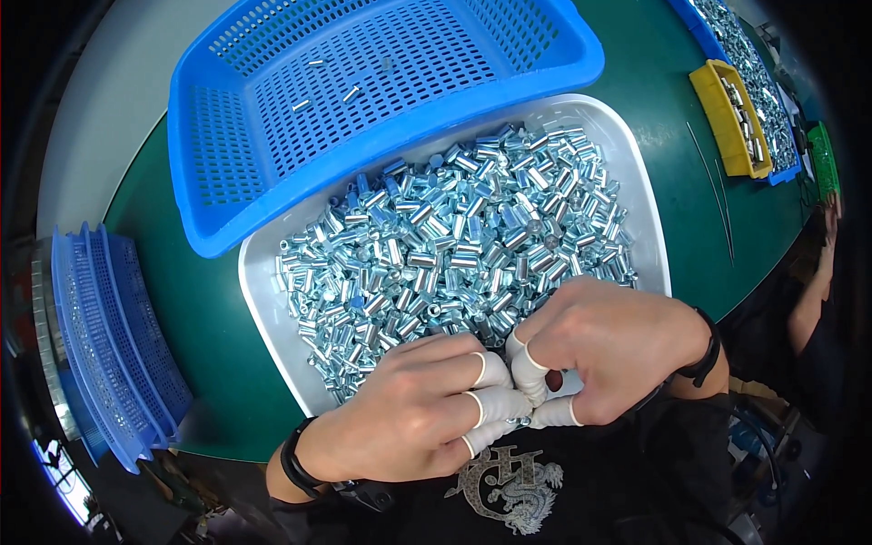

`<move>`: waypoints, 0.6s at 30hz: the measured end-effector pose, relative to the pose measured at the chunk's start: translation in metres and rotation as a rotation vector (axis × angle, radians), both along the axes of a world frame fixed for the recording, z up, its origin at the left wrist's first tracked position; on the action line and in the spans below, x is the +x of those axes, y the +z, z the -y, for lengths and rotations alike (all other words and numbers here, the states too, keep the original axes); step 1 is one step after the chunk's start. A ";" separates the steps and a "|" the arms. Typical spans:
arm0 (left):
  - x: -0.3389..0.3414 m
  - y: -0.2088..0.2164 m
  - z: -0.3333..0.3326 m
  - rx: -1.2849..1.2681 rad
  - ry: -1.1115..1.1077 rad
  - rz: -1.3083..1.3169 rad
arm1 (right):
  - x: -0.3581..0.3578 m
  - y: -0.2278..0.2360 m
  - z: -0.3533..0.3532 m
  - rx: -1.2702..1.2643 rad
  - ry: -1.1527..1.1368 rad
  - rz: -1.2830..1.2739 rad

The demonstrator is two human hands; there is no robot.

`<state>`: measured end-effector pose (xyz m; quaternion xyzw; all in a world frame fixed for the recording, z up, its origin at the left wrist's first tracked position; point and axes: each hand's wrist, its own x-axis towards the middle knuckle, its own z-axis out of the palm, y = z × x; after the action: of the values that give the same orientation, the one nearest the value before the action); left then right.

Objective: Assembling plastic components onto metal bolts and sorting them into trays at a manual workstation.

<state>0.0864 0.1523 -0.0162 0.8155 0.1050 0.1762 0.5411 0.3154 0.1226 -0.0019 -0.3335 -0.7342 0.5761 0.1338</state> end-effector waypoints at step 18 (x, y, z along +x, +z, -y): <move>-0.004 0.023 -0.008 0.039 0.086 -0.030 | 0.000 0.001 -0.001 -0.147 -0.104 -0.154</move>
<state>0.0828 0.1603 0.0066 0.8231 0.1446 0.1892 0.5155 0.3155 0.1239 -0.0006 -0.3350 -0.6593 0.6443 0.1948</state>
